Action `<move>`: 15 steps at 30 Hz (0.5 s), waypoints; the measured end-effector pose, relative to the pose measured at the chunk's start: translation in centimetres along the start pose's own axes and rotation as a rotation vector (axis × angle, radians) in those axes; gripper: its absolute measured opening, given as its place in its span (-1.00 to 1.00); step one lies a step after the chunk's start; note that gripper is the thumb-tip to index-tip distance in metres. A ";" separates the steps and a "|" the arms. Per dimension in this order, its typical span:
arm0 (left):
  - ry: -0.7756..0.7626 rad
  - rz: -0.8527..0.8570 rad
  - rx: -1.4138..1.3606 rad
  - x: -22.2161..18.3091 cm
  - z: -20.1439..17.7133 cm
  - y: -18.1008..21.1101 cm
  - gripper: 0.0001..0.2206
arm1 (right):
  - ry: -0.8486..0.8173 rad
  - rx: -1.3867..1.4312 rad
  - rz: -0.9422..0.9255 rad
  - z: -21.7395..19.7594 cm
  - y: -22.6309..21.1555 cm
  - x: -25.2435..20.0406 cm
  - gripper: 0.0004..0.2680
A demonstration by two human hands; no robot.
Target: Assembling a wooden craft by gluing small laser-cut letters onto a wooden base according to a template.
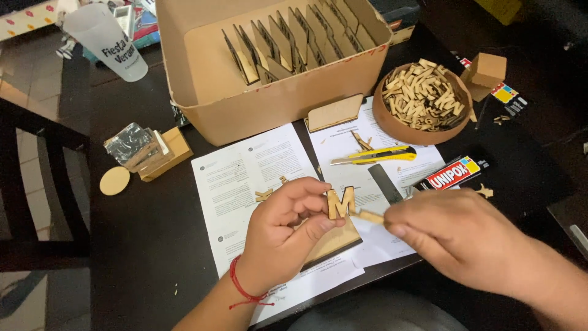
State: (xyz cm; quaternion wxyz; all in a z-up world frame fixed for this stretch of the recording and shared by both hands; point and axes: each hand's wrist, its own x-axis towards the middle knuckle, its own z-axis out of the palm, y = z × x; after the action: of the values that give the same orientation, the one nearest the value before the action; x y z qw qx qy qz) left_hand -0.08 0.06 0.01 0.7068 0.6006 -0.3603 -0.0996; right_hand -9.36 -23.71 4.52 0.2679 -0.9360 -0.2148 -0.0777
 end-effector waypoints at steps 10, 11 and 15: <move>-0.073 -0.035 -0.032 0.0 -0.1 0.5 -0.72 | 0.029 -0.002 0.028 -0.5 0.5 0.2 -0.88; -0.082 -0.049 -0.037 0.1 -0.1 0.6 -0.71 | 0.021 0.038 0.021 -0.2 0.7 0.2 -0.88; -0.138 -0.091 -0.080 0.0 -0.1 0.7 -0.73 | -0.015 0.075 0.046 0.4 1.4 -0.6 -0.87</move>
State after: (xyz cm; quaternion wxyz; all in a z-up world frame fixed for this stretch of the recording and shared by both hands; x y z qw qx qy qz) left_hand -0.22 0.31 0.66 0.6984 0.5795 -0.3760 -0.1871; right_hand -9.27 -24.75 3.36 0.3028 -0.9306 -0.1979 -0.0564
